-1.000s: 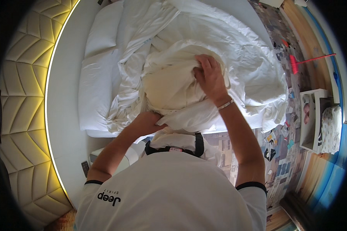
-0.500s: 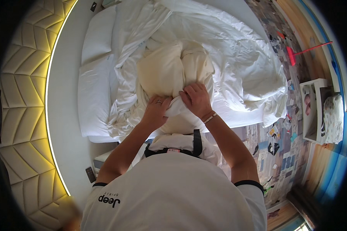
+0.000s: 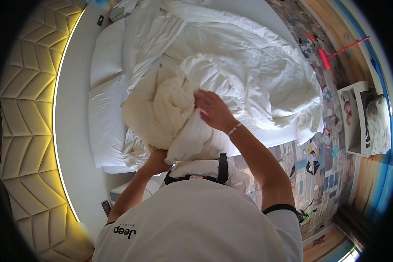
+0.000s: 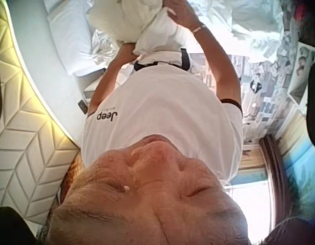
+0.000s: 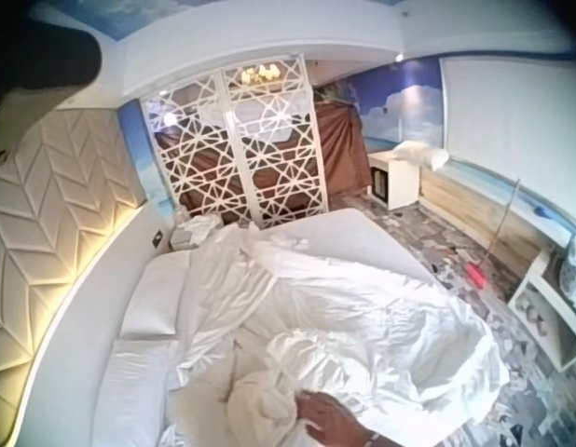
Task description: The person makes a bed by arranging white pillows and smoothing a white duvet. They place pillows at the head of the bed, fold and tuck the duvet, and adjust the bedding to create a neat appearance.
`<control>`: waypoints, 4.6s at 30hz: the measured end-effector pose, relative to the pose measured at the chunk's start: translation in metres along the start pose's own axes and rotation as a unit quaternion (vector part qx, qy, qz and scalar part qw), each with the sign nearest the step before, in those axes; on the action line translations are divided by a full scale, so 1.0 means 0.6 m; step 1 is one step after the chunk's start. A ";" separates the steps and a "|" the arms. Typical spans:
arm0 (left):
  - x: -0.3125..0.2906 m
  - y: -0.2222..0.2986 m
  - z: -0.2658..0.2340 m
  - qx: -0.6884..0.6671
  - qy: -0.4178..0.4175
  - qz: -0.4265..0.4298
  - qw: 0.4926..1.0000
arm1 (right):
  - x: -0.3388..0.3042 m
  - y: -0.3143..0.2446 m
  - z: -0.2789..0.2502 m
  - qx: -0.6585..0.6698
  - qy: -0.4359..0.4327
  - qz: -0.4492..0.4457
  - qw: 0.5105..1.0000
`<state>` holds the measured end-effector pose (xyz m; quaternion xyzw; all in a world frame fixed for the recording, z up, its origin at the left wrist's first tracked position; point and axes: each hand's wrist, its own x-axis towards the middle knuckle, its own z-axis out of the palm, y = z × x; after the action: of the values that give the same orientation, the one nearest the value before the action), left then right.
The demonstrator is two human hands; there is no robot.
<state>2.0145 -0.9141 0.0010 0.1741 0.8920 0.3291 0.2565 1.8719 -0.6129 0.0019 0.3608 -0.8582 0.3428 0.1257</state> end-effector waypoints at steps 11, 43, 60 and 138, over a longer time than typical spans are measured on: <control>-0.019 0.019 0.024 -0.249 0.202 -0.231 0.919 | 0.097 -0.155 0.211 0.165 -0.168 -0.141 0.962; -0.156 -0.081 -0.175 -0.231 0.152 -0.123 0.953 | 0.177 -0.279 0.248 0.005 -0.209 -0.083 0.974; -0.022 -0.320 -0.020 0.001 0.167 -0.064 0.984 | 0.054 -0.053 0.305 -0.199 -0.258 0.028 0.945; -0.145 -0.232 -0.208 -0.418 0.088 -0.179 0.886 | -0.043 0.004 0.345 0.420 -0.085 0.412 0.804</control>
<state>1.9936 -1.1189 0.0180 -0.1419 0.7065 0.6338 0.2809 1.8951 -0.7385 -0.1633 0.0188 -0.7057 0.6569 -0.2647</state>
